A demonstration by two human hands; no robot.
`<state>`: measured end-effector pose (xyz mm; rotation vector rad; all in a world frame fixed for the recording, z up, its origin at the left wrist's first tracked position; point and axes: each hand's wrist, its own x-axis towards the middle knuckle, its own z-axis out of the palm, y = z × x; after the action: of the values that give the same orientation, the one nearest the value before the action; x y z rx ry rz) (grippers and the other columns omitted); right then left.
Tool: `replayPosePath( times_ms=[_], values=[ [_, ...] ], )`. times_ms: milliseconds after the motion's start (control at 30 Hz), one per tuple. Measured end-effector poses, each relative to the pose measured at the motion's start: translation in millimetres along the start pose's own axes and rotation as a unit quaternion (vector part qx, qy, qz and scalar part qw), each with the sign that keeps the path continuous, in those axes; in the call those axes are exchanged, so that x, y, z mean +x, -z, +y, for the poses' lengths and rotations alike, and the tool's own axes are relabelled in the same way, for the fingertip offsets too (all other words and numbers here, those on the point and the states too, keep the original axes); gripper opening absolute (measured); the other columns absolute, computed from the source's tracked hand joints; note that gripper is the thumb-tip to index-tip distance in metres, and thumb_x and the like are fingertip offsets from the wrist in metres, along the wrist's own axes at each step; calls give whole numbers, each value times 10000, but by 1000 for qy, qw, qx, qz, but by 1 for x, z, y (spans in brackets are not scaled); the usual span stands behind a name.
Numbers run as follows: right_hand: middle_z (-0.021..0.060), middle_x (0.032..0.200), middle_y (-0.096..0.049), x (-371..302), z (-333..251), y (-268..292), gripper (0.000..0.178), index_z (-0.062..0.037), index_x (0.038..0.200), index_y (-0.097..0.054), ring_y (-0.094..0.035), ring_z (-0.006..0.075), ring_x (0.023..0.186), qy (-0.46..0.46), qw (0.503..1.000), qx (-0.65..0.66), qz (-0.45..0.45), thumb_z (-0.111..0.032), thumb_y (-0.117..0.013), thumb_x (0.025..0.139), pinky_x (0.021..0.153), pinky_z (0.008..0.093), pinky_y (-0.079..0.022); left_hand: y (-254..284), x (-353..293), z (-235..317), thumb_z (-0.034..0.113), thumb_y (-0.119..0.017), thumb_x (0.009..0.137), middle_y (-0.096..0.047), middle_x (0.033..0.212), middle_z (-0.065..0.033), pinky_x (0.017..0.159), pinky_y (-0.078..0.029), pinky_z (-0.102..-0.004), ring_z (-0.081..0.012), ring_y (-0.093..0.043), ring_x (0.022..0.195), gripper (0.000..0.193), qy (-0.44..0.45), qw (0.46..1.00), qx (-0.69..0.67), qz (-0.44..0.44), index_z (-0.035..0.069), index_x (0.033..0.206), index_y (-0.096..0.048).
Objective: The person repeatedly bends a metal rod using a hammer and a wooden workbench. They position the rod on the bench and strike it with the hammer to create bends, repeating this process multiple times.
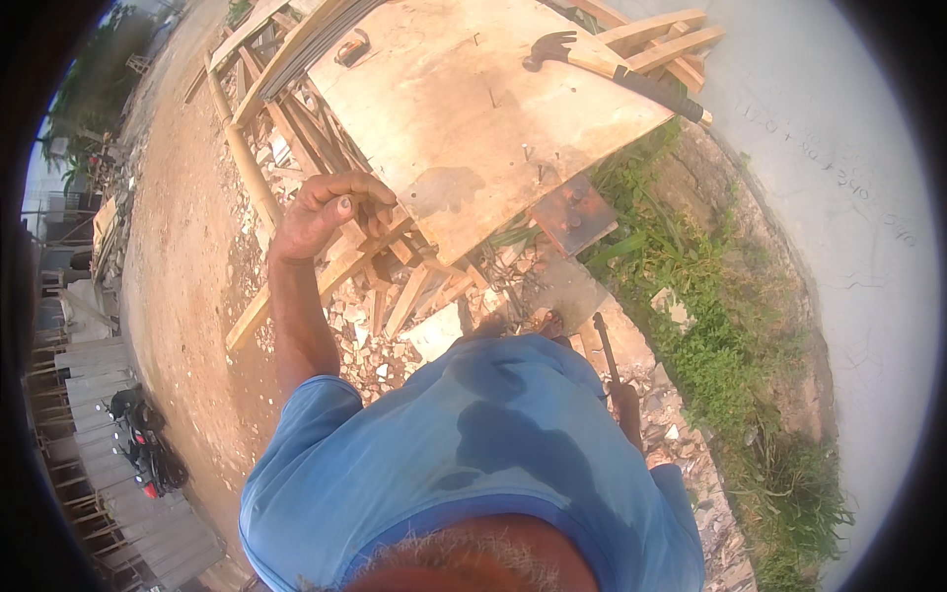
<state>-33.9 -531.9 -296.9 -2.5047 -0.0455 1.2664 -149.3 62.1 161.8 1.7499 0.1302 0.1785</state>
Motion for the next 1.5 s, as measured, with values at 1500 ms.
replayPosePath(
  times_ms=[1500],
  values=[
    [38, 788, -636, -202, -351, 219, 419, -40, 1047, -685, -573, 134, 731, 300, 834, 234, 400, -442, -675, 930, 659, 340, -451, 92, 28, -52, 387, -677, 894, -586, 789, -88, 652, -502, -426, -286, -626, 770, 299, -128, 786, 598, 88, 89, 870, -673]
  ],
)
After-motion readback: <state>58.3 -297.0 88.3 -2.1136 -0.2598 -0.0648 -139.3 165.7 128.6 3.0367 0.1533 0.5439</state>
